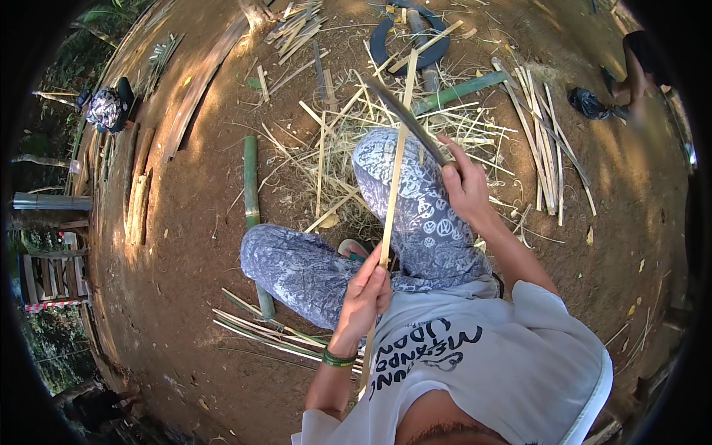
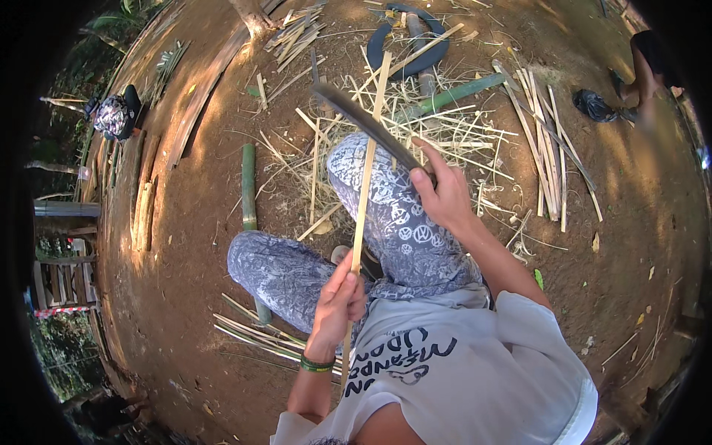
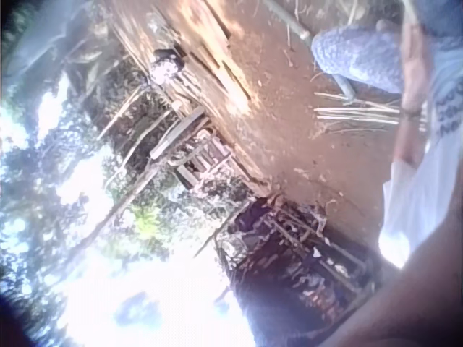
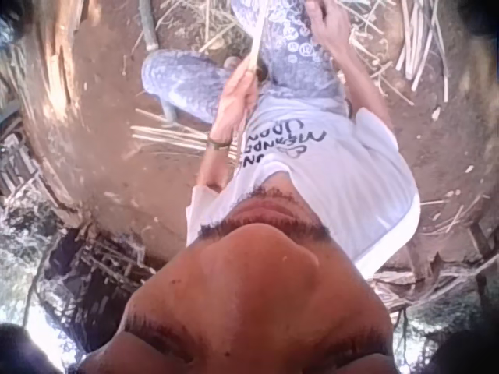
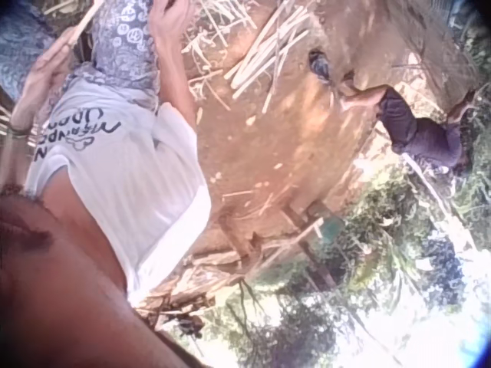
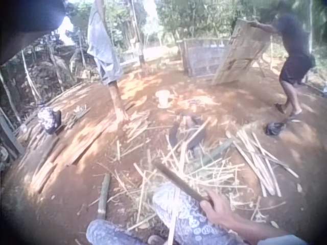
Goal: The person sits on the ground and uses a large knife to split long bamboo stalks into thin strips. They hold the bamboo vertically and repeatedly strike it with the knife to separate the fibers, then gather the finished strips.
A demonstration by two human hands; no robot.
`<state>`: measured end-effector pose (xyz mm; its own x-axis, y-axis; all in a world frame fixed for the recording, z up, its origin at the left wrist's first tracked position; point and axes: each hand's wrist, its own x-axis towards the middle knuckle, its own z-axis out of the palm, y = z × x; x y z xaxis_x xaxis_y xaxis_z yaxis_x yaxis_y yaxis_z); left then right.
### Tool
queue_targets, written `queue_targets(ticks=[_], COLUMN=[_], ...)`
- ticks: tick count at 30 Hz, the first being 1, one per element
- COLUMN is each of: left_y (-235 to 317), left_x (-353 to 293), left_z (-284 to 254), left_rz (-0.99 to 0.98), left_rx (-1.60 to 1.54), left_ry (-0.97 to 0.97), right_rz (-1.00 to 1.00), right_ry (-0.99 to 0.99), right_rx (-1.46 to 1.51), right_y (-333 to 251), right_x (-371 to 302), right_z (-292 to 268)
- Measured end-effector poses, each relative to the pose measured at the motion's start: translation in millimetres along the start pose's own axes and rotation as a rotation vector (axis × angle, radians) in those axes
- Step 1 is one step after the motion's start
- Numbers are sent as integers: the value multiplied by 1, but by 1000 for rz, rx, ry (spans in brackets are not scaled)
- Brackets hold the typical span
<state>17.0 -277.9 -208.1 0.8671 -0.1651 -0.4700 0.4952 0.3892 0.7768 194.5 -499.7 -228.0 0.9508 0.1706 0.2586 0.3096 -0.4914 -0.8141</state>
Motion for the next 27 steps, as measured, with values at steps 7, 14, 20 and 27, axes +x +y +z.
queue_targets(ticks=[7,14,20,27], left_y=[41,35,20,15], left_x=[72,72,60,32], left_z=[23,22,10,7], left_rz=[103,126,108,67], left_rx=[-93,-95,-56,41], left_ry=[-1,-41,-9,-16], right_rz=[-280,-194,-206,-230], right_ry=[-236,-272,-276,-171], right_rx=[-410,-472,-537,-530], right_y=[-27,-29,-31,-18], right_x=[-5,2,-1,-9], right_z=[2,6,6,16])
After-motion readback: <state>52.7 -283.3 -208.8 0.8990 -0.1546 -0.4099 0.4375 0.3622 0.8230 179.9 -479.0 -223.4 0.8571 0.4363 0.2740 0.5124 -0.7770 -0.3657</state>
